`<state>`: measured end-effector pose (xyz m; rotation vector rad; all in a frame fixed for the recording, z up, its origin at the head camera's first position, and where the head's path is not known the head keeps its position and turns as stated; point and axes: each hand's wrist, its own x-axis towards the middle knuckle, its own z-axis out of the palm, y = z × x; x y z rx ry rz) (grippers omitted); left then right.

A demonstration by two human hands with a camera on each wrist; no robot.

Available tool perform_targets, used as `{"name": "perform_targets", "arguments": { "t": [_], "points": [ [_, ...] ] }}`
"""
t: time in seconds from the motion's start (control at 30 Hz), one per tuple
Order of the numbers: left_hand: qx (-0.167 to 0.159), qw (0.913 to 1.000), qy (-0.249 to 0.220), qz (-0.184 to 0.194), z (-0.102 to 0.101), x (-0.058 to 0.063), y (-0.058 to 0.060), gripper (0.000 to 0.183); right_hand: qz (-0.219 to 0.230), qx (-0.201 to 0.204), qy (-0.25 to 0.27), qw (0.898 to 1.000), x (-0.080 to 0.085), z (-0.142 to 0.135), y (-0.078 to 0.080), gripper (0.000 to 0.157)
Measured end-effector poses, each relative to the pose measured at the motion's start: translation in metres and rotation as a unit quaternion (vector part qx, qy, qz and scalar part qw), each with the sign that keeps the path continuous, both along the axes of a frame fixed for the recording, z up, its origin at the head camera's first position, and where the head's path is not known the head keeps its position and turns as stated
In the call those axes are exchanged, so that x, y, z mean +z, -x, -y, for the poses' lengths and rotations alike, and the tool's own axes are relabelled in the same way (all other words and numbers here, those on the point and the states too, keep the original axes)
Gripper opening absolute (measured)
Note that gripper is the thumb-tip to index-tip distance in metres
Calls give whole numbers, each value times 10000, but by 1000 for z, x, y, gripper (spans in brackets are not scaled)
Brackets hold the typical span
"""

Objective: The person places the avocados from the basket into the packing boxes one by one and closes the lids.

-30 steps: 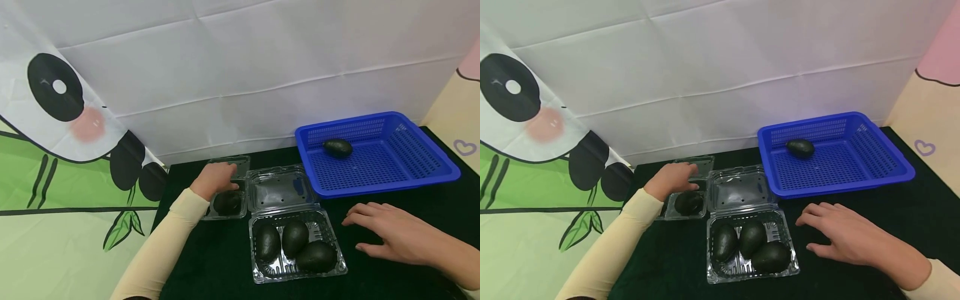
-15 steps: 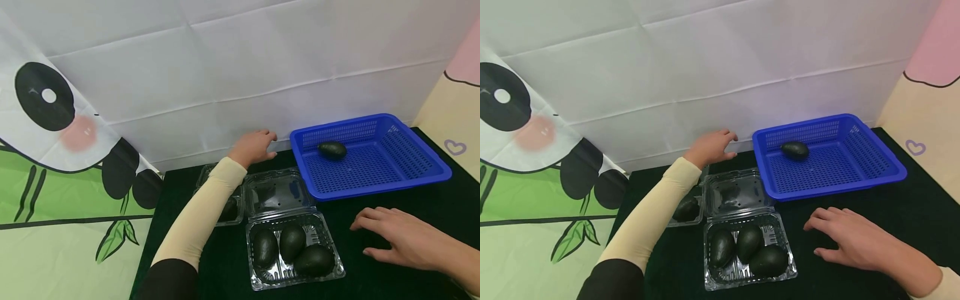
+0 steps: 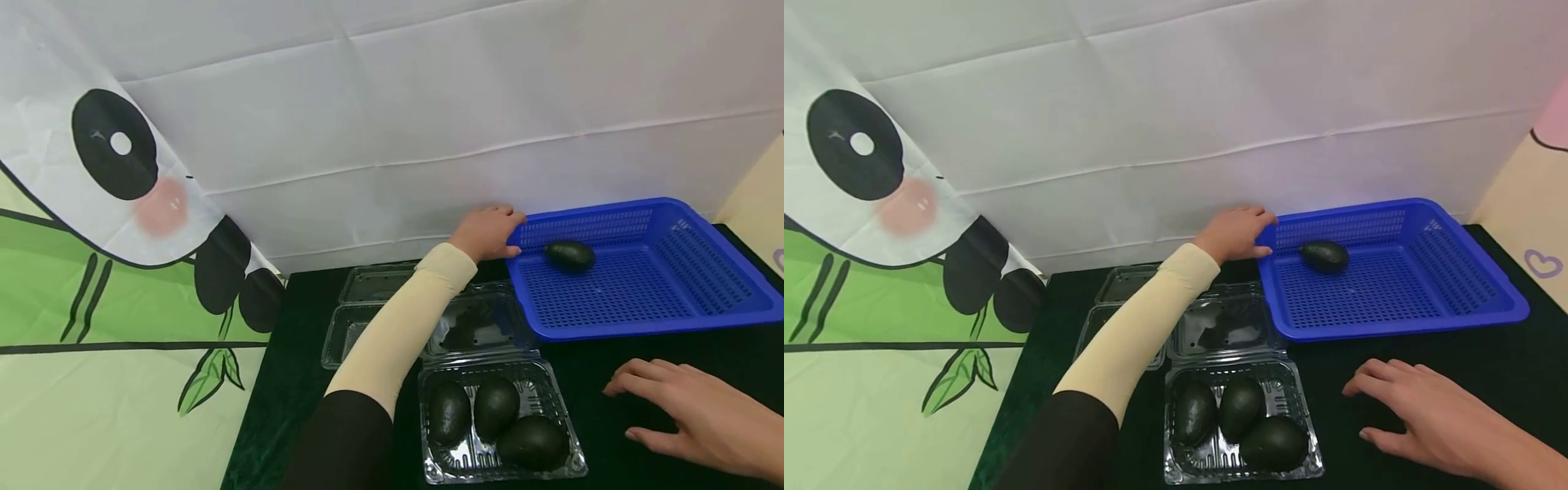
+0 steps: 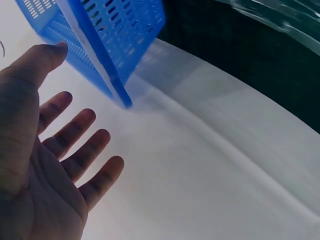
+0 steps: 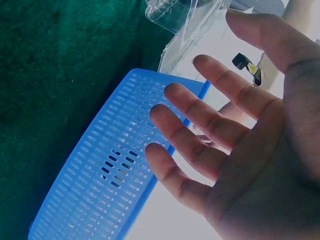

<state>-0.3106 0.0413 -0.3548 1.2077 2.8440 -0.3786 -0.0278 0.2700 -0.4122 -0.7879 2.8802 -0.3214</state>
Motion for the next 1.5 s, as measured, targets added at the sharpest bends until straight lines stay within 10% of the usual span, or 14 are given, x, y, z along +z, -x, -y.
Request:
{"name": "perform_targets", "arguments": {
  "t": [0.5, 0.73, 1.07, 1.3, 1.5],
  "points": [
    [-389, 9976, 562, 127, -73, -9, -19, 77, 205, -41, 68, 9998, -4, -4, -11, 45],
    [-43, 9962, 797, 345, -103, -8, -34, 81, 356, -103, 58, 9993, -6, -7, -13, 45],
    [768, 9841, 1280, 958, -110, -10, -49, 86, 463, 9, 152, 9988, -10, -12, -15, 45],
    [322, 9923, 1110, 454, -97, -6, -61, 67, 501, -27, 131, 9987, -11, -15, -16, 45],
    [312, 9903, 709, 1151, -91, -5, -81, 67, 386, -93, 99, 9992, -11, -15, -17, 45]
  ]
}}
